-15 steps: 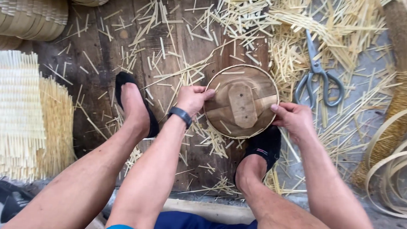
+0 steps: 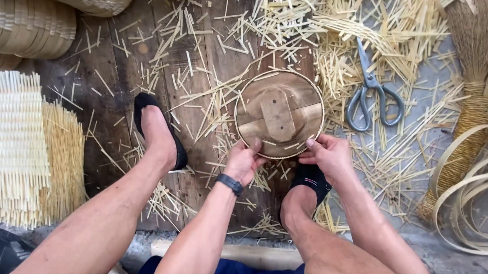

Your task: The person sits on the floor of a bamboo craft workshop and trims protruding bamboo strips with scissors, then fits a woven bamboo mat into a round bamboo frame, pressing and tucking the strips to secure the mat and form a basket base.

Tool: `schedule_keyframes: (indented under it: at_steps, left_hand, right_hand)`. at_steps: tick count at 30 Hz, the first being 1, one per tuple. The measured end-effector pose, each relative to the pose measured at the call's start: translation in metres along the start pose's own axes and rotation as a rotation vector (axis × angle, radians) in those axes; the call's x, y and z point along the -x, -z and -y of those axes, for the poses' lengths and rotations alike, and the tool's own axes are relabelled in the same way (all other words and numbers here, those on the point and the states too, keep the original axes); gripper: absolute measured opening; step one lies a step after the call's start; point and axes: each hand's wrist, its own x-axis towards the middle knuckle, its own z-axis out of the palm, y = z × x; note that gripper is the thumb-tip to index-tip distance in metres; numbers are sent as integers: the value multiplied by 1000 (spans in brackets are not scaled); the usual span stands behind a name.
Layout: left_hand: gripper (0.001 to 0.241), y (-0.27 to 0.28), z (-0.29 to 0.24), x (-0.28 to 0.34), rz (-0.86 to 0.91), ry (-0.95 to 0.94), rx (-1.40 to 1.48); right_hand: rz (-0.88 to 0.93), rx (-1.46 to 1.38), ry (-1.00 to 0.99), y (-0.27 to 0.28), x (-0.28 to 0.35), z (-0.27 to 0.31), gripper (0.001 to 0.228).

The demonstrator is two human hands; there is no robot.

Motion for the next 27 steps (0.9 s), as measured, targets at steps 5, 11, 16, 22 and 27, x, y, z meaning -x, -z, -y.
schedule_keyframes:
  at_steps: [5,11,16,22,27]
  left_hand:
    - [25,7,17,-10,-98,-98,-191]
    - [41,-2,-60,33,5,-418,-677]
    - [50,-61,-99,83,442,-926,-928]
    - [64,-87,-88,44,162,-961,-1154]
    - [58,-90,-110,34,296,-1206,-920]
  right_hand:
    - [-117,76,17,-13,8,-13,22]
    - [-132,197,113,-16,34,42,43]
    - [-21,127,284,-38,49,74,78]
    - [-109,45,293,-53,34,70,75]
    - [-74,148,580,-42,17,59,74]
